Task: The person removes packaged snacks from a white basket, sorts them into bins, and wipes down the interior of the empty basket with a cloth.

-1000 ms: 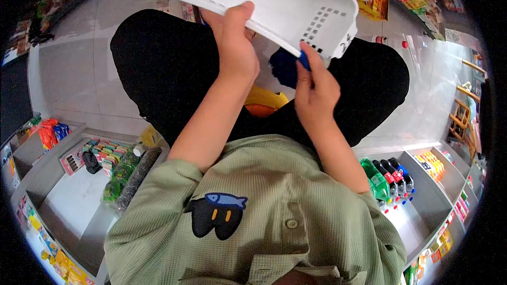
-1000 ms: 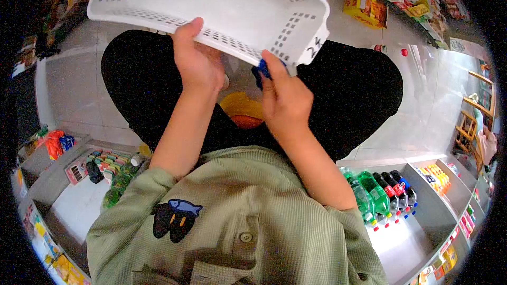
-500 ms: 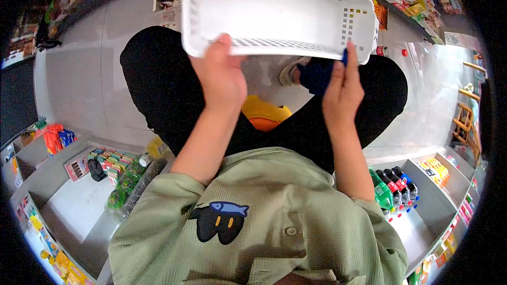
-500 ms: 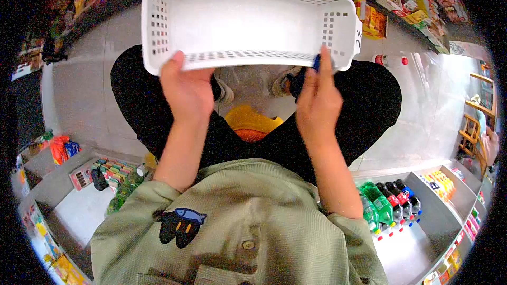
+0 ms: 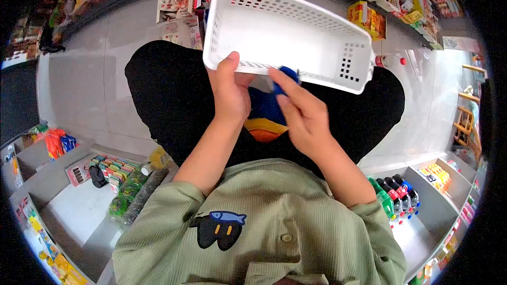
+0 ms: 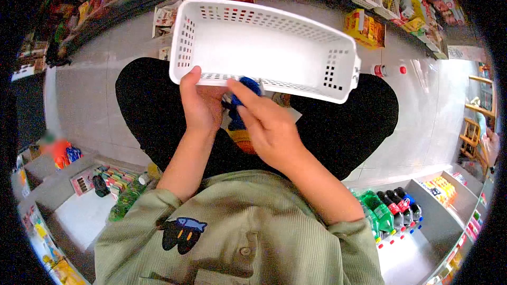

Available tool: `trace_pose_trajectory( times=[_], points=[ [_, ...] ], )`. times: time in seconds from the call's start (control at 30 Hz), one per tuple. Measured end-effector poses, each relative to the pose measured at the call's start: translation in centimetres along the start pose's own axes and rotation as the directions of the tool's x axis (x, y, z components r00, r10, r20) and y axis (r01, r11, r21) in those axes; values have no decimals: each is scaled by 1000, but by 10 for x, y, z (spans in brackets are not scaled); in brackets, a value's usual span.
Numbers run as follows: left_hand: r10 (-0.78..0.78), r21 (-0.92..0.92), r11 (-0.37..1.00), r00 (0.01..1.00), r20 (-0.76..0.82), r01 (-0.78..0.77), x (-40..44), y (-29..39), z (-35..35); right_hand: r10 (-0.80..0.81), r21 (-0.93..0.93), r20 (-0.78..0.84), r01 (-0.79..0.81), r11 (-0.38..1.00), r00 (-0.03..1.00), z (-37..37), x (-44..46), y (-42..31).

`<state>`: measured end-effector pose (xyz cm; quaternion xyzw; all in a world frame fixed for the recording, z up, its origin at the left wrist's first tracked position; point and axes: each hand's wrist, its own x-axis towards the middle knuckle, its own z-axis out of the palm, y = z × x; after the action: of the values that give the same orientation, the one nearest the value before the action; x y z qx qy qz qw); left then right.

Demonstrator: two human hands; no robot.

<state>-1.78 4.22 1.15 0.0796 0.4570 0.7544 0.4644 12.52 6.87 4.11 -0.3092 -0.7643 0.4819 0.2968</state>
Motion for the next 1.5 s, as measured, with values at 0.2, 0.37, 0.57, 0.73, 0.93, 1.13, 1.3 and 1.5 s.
trace_pose_trajectory(
  times=[0.2,0.37,0.57,0.73,0.93,1.13,1.3,1.5],
  points=[
    [66,23,998,997,-50,-65,14,-20,-23,52,103,-77,-44,994,996,-69,-7,-50],
    [-37,47,998,991,-131,43,23,-25,-28,-139,118,-331,187,975,933,-128,-17,-69],
    [-88,38,995,977,-196,97,25,-32,-32,-497,-304,-764,449,840,412,-175,6,-85],
    [-94,55,993,978,-189,106,23,-27,-27,-294,-94,-896,505,858,333,-161,50,-117],
    [-21,157,987,994,-110,38,15,-18,-26,-71,-147,-21,67,987,997,-101,97,-87],
    [24,222,975,1000,13,-27,6,-9,-35,151,-239,213,-98,966,965,-20,97,-5],
    [-94,182,978,993,-68,105,-17,8,-36,139,-336,368,-8,942,919,-8,94,-6],
    [-246,211,938,957,-155,275,-40,9,-34,49,-509,384,167,845,922,11,57,17]
  ],
)
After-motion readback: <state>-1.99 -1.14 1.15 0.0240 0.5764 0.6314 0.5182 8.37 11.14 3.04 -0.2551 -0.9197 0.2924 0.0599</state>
